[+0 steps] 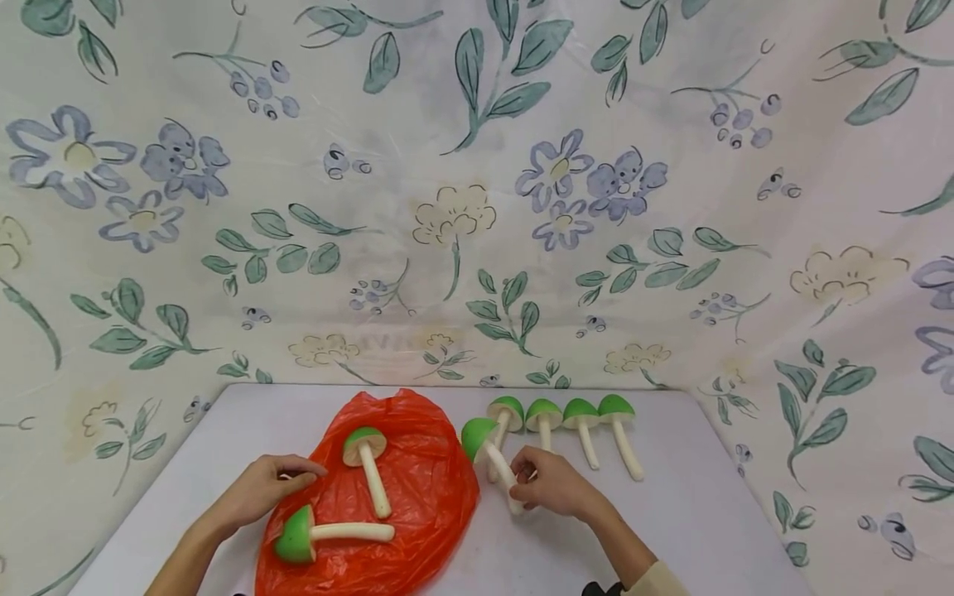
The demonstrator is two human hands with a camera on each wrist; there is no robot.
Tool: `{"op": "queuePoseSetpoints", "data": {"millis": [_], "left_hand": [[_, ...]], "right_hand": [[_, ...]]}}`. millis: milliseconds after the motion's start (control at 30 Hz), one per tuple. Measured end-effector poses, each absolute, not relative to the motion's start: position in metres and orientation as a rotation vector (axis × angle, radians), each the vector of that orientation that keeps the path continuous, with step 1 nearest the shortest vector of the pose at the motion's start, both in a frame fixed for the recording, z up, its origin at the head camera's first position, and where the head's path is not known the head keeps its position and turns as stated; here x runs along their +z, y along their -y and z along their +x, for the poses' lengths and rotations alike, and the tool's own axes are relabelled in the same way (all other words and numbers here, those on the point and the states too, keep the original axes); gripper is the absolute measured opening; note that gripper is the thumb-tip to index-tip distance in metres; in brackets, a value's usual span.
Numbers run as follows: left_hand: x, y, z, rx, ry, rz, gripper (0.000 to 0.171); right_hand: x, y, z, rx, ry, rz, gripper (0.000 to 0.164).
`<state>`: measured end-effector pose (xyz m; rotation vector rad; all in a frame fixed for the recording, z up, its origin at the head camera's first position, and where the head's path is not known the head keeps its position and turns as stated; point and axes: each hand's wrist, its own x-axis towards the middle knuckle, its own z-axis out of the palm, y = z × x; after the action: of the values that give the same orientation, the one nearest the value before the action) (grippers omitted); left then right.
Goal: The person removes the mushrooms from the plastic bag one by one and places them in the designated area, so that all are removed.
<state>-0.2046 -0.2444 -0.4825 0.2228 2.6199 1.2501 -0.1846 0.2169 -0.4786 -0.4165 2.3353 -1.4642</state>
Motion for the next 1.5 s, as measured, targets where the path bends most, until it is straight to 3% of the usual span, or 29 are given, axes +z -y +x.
{"op": "queuePoseSetpoints", "data": {"millis": [300, 600, 1500], "left_hand": [[-0.481, 0.246, -0.204, 1.268, -2.623, 0.246, 0.021], [-0.483, 0.245, -0.205, 1.265, -2.62, 0.24, 0.02], [-0.486, 0.245, -0.207, 1.261, -2.618, 0.258, 0.018]], "right_hand": [[-0.483, -0.232, -0.173, -1.544, -2.287, -0.357, 0.041], [-0.492, -0.235, -0.167, -1.503, -2.218, -0.331, 0.022], [-0.468, -0.242, -0.177, -1.216, -2.381, -0.491, 0.008]]}}
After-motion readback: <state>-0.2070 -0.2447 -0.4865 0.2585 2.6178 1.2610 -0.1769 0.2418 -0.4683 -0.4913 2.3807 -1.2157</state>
